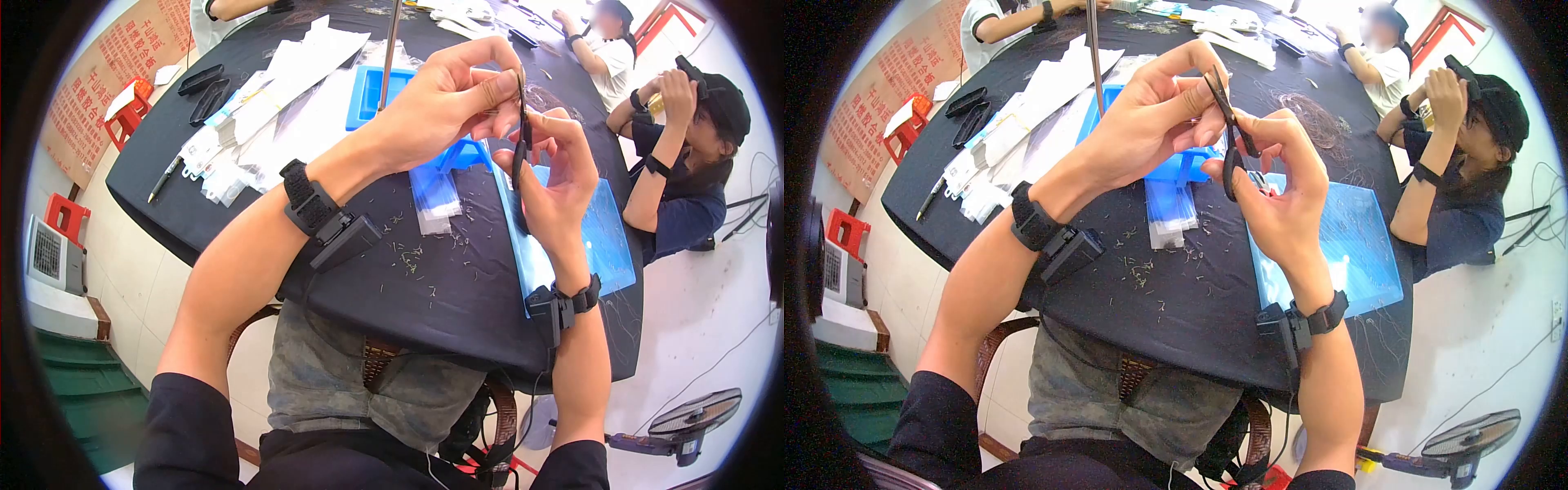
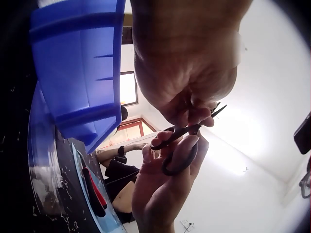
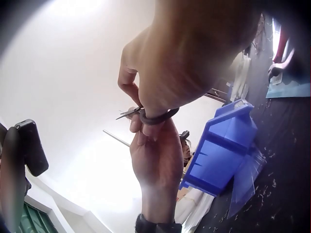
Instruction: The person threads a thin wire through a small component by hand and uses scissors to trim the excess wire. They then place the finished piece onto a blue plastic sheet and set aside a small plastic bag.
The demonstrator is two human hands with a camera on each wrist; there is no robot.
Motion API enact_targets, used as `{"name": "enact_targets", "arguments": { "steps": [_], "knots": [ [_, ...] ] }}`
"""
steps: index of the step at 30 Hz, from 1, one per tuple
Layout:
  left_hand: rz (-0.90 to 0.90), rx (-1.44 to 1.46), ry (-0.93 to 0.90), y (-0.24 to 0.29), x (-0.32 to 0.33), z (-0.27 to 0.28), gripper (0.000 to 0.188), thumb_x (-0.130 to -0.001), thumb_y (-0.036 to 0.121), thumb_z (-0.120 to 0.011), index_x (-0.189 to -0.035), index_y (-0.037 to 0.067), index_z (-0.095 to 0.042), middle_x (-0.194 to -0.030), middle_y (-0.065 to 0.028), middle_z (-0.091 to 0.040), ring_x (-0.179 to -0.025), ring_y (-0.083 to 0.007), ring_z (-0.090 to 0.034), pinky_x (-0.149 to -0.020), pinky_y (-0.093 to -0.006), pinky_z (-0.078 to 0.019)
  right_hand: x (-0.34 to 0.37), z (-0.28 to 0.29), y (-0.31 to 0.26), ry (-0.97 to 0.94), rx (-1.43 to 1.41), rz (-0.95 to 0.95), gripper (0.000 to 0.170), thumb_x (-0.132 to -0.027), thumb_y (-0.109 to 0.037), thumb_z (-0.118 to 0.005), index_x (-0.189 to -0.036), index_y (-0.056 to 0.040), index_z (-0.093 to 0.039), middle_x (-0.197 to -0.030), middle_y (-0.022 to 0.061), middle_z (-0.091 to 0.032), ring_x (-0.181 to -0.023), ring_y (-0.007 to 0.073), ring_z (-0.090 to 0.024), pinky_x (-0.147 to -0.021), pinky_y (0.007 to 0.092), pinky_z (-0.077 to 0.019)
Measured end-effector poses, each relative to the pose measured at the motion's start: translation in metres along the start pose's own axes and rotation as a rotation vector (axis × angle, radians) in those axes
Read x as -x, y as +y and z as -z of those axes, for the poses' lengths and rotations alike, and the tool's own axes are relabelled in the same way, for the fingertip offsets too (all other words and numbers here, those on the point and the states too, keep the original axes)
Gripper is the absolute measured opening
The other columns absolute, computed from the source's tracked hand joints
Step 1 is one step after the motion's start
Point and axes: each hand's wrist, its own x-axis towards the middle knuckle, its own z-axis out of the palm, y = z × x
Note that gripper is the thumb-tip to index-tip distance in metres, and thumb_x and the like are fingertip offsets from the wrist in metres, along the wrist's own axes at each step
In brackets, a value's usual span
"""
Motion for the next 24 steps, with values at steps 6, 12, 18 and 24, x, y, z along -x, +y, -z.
{"name": "enact_targets", "arguments": {
  "steps": [6,12,18,24],
  "knots": [
    [0.007,-0.01,0.006,-0.0007,0.0002,0.0005,0.015,-0.108,0.024,-0.057,-0.112,0.01,-0.057,-0.074,0.0005,-0.06,-0.068,-0.0039,-0.055,-0.055,-0.0172,-0.0372,0.0003,-0.001,-0.0008,0.008,0.002,-0.014,0.041,-0.074,-0.002,-0.087,-0.11,-0.0017,-0.068,-0.088,0.0023,-0.062,-0.076,0.0089,-0.052,-0.066,0.0244,-0.0408],
    [0.009,-0.018,0.034,-0.0017,0.0009,-0.0011,0.014,-0.108,0.024,-0.057,-0.111,0.01,-0.057,-0.074,0.0001,-0.06,-0.066,-0.0037,-0.053,-0.056,-0.0178,-0.0374,0.0004,-0.0004,-0.0016,-0.002,0.012,-0.024,0.039,-0.074,-0.003,-0.087,-0.108,-0.0018,-0.068,-0.087,0.0014,-0.062,-0.076,0.0084,-0.052,-0.067,0.0243,-0.0407],
    [0.016,-0.019,0.033,-0.0008,0.001,-0.0008,0.014,-0.108,0.024,-0.057,-0.111,0.01,-0.058,-0.073,-0.0002,-0.061,-0.064,-0.0037,-0.051,-0.057,-0.0179,-0.0377,0.0013,0.0005,-0.0003,-0.012,0.021,-0.04,0.038,-0.075,-0.003,-0.086,-0.109,-0.0021,-0.067,-0.087,0.0005,-0.061,-0.076,0.0077,-0.052,-0.067,0.0244,-0.0397],
    [0.021,0.004,0.026,-0.0019,0.0012,-0.0002,0.014,-0.108,0.024,-0.058,-0.111,0.01,-0.057,-0.073,-0.0005,-0.061,-0.062,-0.0037,-0.049,-0.057,-0.0184,-0.0371,0.0021,0.0,-0.0007,-0.027,-0.009,-0.062,0.038,-0.077,-0.001,-0.083,-0.111,-0.0018,-0.066,-0.088,-0.0003,-0.06,-0.079,0.0068,-0.053,-0.068,0.0241,-0.0383]
  ]
}}
